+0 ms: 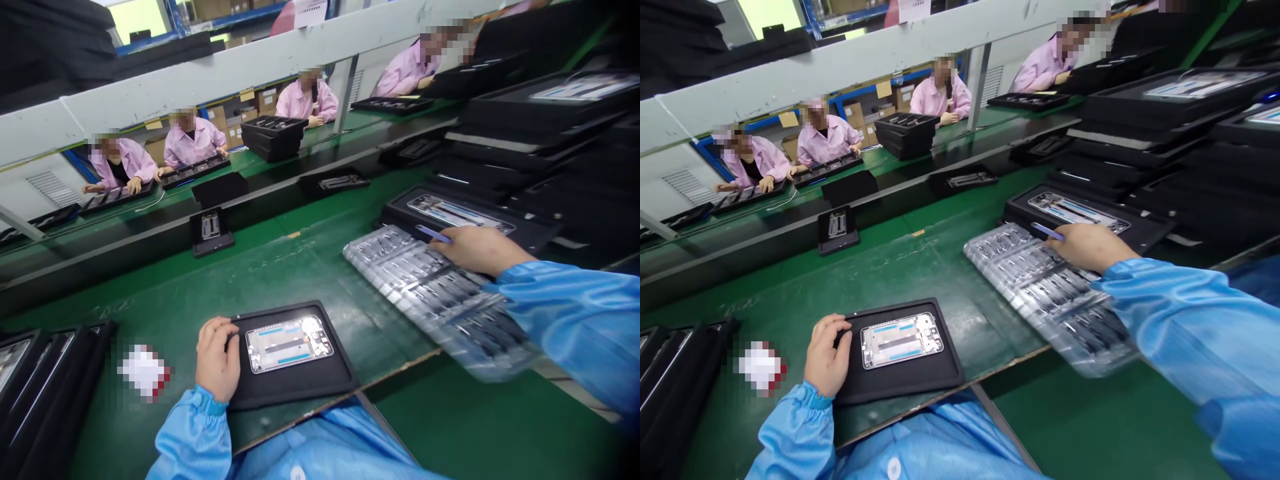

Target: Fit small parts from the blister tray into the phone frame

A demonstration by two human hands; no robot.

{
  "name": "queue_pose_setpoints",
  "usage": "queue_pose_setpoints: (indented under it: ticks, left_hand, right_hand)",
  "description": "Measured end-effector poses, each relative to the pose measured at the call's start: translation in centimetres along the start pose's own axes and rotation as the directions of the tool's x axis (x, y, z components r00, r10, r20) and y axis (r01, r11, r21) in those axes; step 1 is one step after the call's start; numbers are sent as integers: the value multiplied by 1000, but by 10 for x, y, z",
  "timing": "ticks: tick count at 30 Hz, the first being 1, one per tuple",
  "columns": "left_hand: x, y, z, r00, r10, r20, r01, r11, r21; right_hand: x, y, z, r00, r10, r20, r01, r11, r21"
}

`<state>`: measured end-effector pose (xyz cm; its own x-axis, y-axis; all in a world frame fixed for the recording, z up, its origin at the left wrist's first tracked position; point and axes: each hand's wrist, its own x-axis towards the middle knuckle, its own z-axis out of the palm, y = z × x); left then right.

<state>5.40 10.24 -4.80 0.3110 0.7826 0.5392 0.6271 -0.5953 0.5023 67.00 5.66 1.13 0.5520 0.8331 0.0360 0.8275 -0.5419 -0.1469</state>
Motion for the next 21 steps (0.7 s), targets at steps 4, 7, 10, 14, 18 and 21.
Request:
queue_pose_setpoints:
  ticks: [4,7,10,14,18,21]
  left_hand:
    - [0,2,-4,1000,-9,-14,8,1000,-20]
    - [1,6,-7,999,-15,-34,14,999,-39]
    - [4,15,-12,998,-35,-54,30,996,-80]
    - [10,38,-20,997,-73,-5,70,973,-221]
    - [17,69,-23,994,-54,95,84,932,-352]
    - [19,84,-23,992,-25,122,71,919,-389]
  right_hand:
    - [-6,-2,-3,999,24,-39,-23,1000,14]
    - [-12,-8,-13,996,60,-63,-57,997,53]
    - [-20,-15,-30,988,116,-101,-105,988,109]
    - [-38,-39,-55,969,151,-197,-113,975,191]
    - [-45,-77,-66,953,1,-304,95,949,302]
    - [-30,-95,-55,969,-72,-238,147,938,315]
